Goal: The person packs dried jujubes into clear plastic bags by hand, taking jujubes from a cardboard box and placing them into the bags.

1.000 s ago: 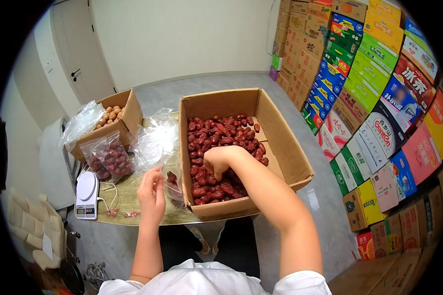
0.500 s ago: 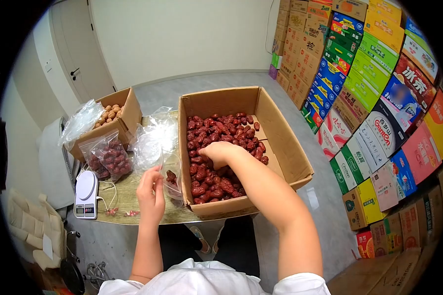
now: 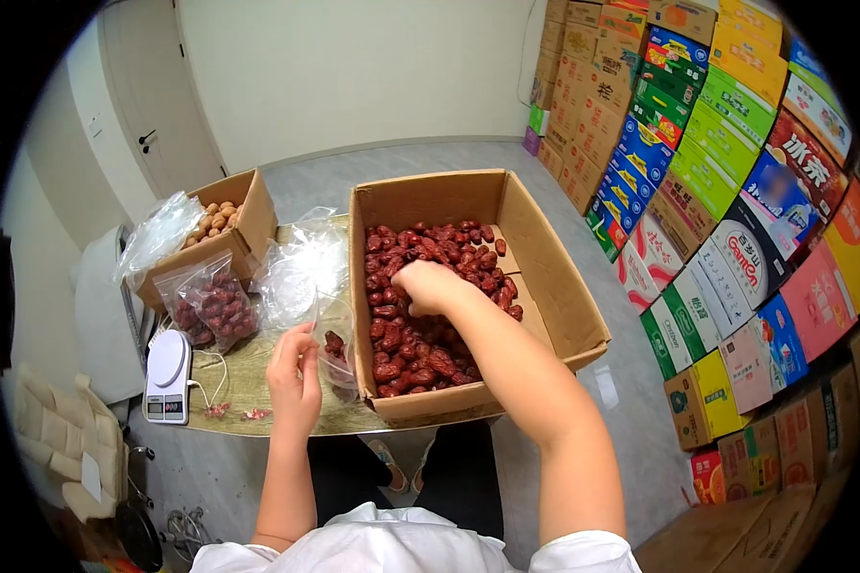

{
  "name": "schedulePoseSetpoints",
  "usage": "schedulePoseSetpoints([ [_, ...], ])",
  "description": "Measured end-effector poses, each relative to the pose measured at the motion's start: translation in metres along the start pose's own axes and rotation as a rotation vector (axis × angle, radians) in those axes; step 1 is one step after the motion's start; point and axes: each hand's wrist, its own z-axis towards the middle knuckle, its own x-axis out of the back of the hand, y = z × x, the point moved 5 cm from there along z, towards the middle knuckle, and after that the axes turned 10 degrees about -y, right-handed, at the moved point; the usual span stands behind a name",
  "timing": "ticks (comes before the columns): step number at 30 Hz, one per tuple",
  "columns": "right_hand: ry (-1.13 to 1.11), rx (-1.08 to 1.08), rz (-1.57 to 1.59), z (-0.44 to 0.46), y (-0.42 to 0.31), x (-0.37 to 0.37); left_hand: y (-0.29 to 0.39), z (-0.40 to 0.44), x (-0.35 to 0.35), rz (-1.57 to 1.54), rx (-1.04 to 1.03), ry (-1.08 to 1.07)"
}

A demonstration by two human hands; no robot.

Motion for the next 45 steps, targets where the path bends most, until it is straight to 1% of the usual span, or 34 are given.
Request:
schedulePoseSetpoints([
  [1, 0.166, 0.098, -0.001, -0.004, -0.004, 0.011, 0.0, 0.0, 0.0, -0.006, 0.006, 0.002],
  [3, 0.422, 0.176, 0.22, -0.01, -0.004, 0.03, 0.001, 0.0, 0.001, -0.01, 0.013, 0.013],
  [4, 0.509, 0.261, 0.395, -0.016, -0.011, 0.04, 0.001, 0.0, 0.001, -0.027, 0.019, 0.01],
  [5, 0.605, 0.266, 0.507, -0.025, -0.023, 0.049, 0.002, 0.001, 0.001, -0.042, 0.026, 0.009],
  [7, 0.505, 0.271, 0.836, -0.025, -0.039, 0.051, -0.003, 0.0, -0.001, -0.016, 0.03, 0.006],
  [9, 0.433, 0.413, 0.956, -0.024, -0.062, 0.048, -0.005, 0.0, -0.003, 0.005, 0.03, -0.002],
  [11, 0.399, 0.543, 0.902, -0.022, -0.079, 0.042, -0.004, 0.001, -0.005, 0.002, 0.005, 0.001],
  [14, 0.282, 0.529, 0.71, -0.023, -0.087, 0.036, -0.006, 0.001, -0.006, 0.019, -0.007, 0.013],
  [15, 0.281, 0.531, 0.71, -0.023, -0.087, 0.036, -0.004, 0.001, -0.005, 0.021, -0.006, 0.014],
  [17, 0.17, 0.45, 0.829, -0.021, -0.083, 0.031, -0.005, 0.001, -0.005, -0.066, 0.08, -0.009],
  [18, 0.126, 0.455, 0.91, -0.023, -0.083, 0.031, -0.004, 0.001, -0.005, -0.067, 0.079, -0.01],
  [21, 0.185, 0.494, 0.888, -0.02, -0.078, 0.032, -0.003, 0.001, -0.003, -0.075, 0.048, 0.006],
  [22, 0.178, 0.515, 0.938, -0.018, -0.076, 0.031, -0.003, 0.001, -0.003, -0.072, 0.053, 0.007],
  [23, 0.226, 0.518, 0.959, -0.018, -0.073, 0.034, -0.004, 0.001, -0.002, -0.069, 0.058, 0.006],
  [25, 0.35, 0.452, 1.04, -0.019, -0.063, 0.04, -0.004, -0.001, -0.001, -0.075, 0.057, 0.011],
  [27, 0.546, 0.334, 0.94, -0.023, -0.048, 0.049, -0.006, -0.002, 0.0, -0.083, 0.053, 0.015],
  [30, 0.689, 0.185, 0.868, -0.015, -0.009, 0.047, -0.009, -0.004, 0.001, -0.057, 0.029, 0.033],
  [31, 0.71, 0.13, 0.85, -0.016, 0.001, 0.047, -0.01, -0.005, 0.001, -0.051, 0.038, 0.025],
  [33, 0.758, 0.087, 0.861, -0.014, 0.016, 0.044, -0.01, -0.005, 0.001, -0.046, 0.046, 0.015],
  [35, 0.757, 0.065, 0.884, -0.014, 0.021, 0.046, -0.009, -0.005, 0.002, -0.06, 0.035, 0.027],
  [37, 0.618, -0.032, 0.792, -0.011, 0.024, 0.048, -0.007, -0.006, 0.004, -0.059, 0.05, 0.041],
  [38, 0.476, -0.077, 0.722, -0.005, 0.024, 0.05, -0.006, -0.005, 0.006, -0.055, 0.07, 0.053],
  [39, 0.477, -0.077, 0.723, -0.004, 0.026, 0.055, -0.004, -0.004, 0.008, -0.055, 0.069, 0.052],
  [41, 0.178, -0.009, 0.424, 0.004, 0.011, 0.058, 0.004, -0.002, 0.011, 0.022, -0.008, 0.056],
  [42, 0.145, 0.018, 0.24, 0.011, 0.006, 0.057, 0.001, -0.002, 0.012, 0.022, -0.009, 0.056],
  [43, 0.132, -0.003, 0.167, 0.016, 0.001, 0.055, 0.0, -0.003, 0.009, 0.029, -0.097, -0.044],
  [44, 0.144, 0.008, 0.172, 0.025, 0.001, 0.047, 0.002, -0.003, 0.006, 0.036, -0.185, -0.143],
  [45, 0.157, 0.019, 0.175, 0.035, 0.001, 0.037, 0.006, -0.002, 0.007, 0.037, -0.185, -0.141],
])
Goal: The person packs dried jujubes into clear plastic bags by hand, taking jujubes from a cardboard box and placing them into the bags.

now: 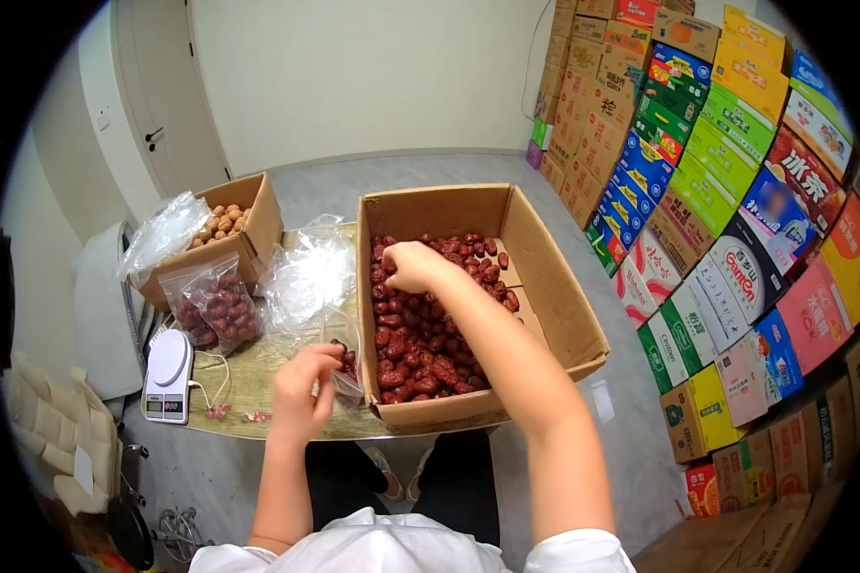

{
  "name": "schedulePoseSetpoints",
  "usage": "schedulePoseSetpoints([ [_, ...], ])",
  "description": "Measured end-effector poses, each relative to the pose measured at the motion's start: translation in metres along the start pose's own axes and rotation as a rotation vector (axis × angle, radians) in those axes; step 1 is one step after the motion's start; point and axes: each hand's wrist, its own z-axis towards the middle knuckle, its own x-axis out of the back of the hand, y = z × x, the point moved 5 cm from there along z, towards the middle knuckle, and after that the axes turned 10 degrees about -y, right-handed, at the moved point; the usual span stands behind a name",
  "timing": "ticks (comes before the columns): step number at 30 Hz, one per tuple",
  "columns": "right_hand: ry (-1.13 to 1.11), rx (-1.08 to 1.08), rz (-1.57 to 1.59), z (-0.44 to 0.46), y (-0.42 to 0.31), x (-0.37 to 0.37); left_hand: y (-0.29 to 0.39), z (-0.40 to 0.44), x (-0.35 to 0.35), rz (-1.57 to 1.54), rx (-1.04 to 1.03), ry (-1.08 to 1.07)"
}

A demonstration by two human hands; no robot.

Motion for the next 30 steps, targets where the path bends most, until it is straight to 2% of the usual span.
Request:
schedulePoseSetpoints([
  [1, 0.06, 0.009, 0.016, 0.004, -0.002, -0.008, 0.011, 0.003, 0.001, -0.037, -0.03, -0.065],
  [3, 0.043, 0.059, 0.004, 0.014, 0.0, -0.029, 0.025, 0.008, 0.003, -0.051, -0.072, -0.16],
  [7, -0.038, -0.016, -0.008, 0.013, 0.003, -0.056, 0.027, 0.005, 0.005, 0.031, -0.066, -0.17],
  [10, -0.04, -0.017, -0.013, 0.014, 0.008, -0.061, 0.02, 0.0, 0.0, 0.062, 0.024, -0.176],
  [16, 0.016, 0.059, -0.022, 0.015, 0.008, -0.061, 0.02, -0.001, -0.006, 0.05, 0.091, -0.006],
  [18, 0.032, 0.086, -0.027, 0.013, 0.008, -0.058, 0.023, 0.002, -0.002, -0.058, 0.165, 0.011],
  [22, 0.061, 0.15, -0.003, 0.01, 0.004, -0.05, 0.018, -0.003, -0.006, 0.042, 0.138, -0.007],
  [24, 0.056, 0.144, 0.002, 0.011, 0.005, -0.044, 0.013, -0.005, -0.008, 0.074, 0.123, 0.065],
  [27, 0.199, 0.132, 0.124, -0.002, -0.001, -0.013, 0.014, -0.003, -0.008, 0.052, 0.143, 0.089],
  [30, 0.318, 0.087, 0.398, -0.021, -0.013, 0.021, 0.018, 0.001, -0.009, 0.018, 0.146, 0.09],
])
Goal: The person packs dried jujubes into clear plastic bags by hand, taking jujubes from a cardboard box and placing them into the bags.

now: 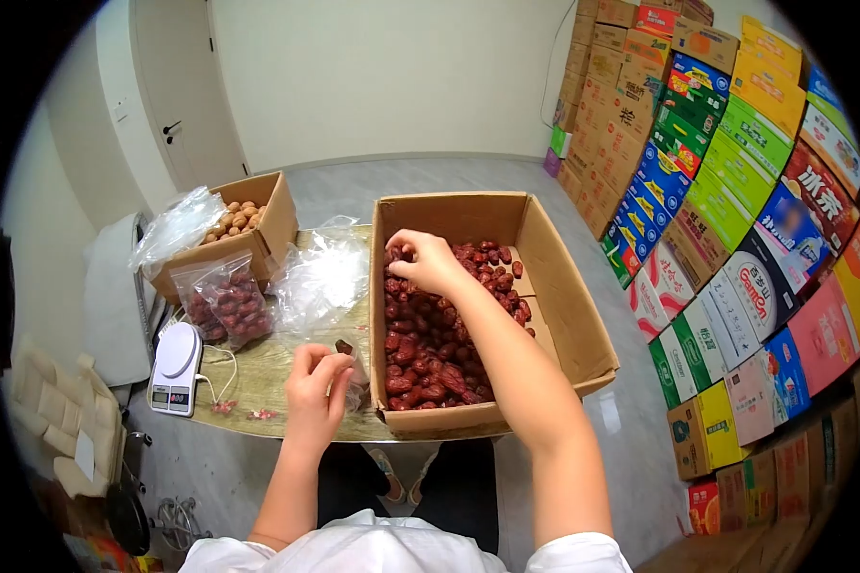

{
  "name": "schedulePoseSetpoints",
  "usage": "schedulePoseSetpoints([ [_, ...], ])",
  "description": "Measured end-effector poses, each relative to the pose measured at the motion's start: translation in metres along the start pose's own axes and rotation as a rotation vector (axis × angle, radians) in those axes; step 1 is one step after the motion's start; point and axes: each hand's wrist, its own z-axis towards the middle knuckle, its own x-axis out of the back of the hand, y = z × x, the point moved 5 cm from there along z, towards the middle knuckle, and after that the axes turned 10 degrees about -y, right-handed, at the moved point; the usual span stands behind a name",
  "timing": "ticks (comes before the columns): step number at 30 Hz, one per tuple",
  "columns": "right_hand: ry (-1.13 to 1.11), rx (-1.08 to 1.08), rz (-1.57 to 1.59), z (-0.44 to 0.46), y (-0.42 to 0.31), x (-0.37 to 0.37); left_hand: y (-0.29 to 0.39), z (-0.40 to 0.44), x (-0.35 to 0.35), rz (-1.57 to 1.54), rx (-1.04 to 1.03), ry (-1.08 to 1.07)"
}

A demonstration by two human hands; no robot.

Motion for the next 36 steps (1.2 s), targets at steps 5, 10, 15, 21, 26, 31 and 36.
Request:
schedulePoseSetpoints([
  [5, -0.19, 0.34, 0.412, -0.01, -0.046, -0.013, 0.002, 0.001, -0.006, 0.022, -0.011, -0.003],
  [10, -0.399, 0.494, 0.243, -0.028, -0.082, -0.031, 0.004, -0.003, -0.007, 0.004, 0.009, -0.001],
  [15, -0.461, 0.54, 0.148, -0.037, -0.097, -0.029, 0.009, -0.002, -0.01, 0.03, -0.02, -0.009],
  [21, -0.48, 0.618, 0.077, -0.042, -0.098, -0.028, 0.011, -0.004, -0.013, 0.008, -0.006, 0.026],
  [26, -0.472, 0.701, 0.013, -0.044, -0.096, -0.034, 0.016, -0.005, -0.012, 0.033, -0.007, 0.027],
  [31, -0.265, 0.447, -0.03, -0.028, -0.07, -0.021, 0.02, -0.008, -0.014, 0.034, -0.024, 0.018],
  [36, -0.08, 0.144, -0.06, -0.014, -0.02, -0.004, 0.015, -0.011, -0.016, -0.002, 0.009, 0.028],
])
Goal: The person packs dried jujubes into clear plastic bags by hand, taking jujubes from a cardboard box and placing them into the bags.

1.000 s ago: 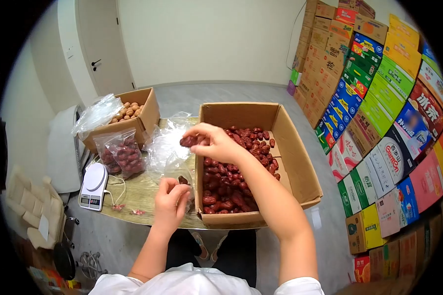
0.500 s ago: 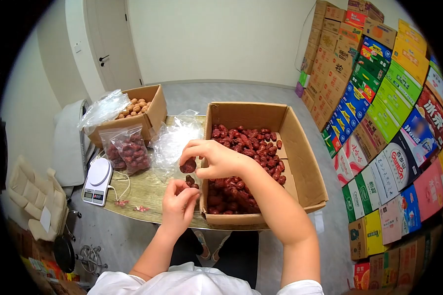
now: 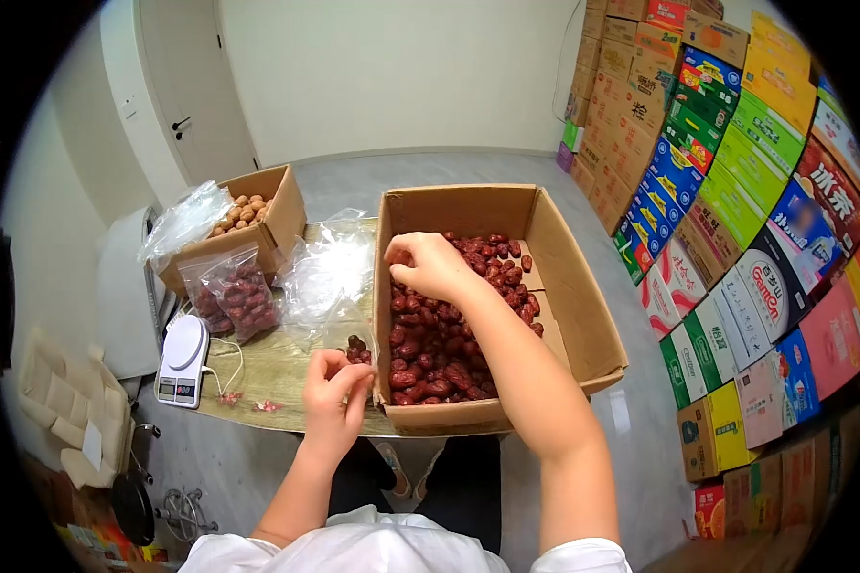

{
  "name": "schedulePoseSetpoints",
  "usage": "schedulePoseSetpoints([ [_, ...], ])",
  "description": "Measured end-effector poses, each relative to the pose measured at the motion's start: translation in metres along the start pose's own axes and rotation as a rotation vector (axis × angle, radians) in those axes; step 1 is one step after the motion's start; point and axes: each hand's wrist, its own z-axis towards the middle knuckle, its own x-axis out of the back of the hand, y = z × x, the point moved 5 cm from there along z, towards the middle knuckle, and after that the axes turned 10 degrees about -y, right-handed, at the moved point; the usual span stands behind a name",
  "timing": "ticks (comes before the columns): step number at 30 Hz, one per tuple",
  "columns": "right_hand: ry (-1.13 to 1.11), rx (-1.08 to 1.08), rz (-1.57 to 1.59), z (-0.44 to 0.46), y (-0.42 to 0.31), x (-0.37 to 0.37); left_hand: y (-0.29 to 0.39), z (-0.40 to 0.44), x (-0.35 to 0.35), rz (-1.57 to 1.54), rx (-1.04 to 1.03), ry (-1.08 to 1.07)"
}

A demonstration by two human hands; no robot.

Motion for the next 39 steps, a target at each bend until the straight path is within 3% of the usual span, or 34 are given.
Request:
schedulePoseSetpoints([
  [4, -0.035, -0.207, -0.232, -0.005, 0.024, 0.009, -0.004, 0.0, 0.003, 0.002, -0.004, 0.001],
  [8, -0.053, -0.32, -0.249, -0.007, 0.042, 0.01, -0.006, 0.0, 0.007, 0.011, 0.009, 0.009],
  [14, -0.255, -0.149, -0.176, -0.001, 0.047, -0.022, -0.007, -0.001, 0.011, 0.008, 0.013, 0.021],
  [18, -0.326, -0.11, -0.342, 0.002, 0.055, -0.051, -0.008, -0.002, 0.012, 0.005, 0.002, 0.018],
  [23, -0.518, -0.228, -0.316, -0.002, 0.066, -0.069, -0.009, -0.004, 0.015, -0.003, 0.003, 0.042],
  [30, -0.488, -0.264, -0.415, -0.002, 0.063, -0.077, -0.011, -0.005, 0.017, -0.026, 0.024, 0.037],
  [39, -0.281, -0.397, -0.468, -0.003, 0.046, -0.077, -0.013, -0.005, 0.017, -0.021, 0.025, 0.032],
])
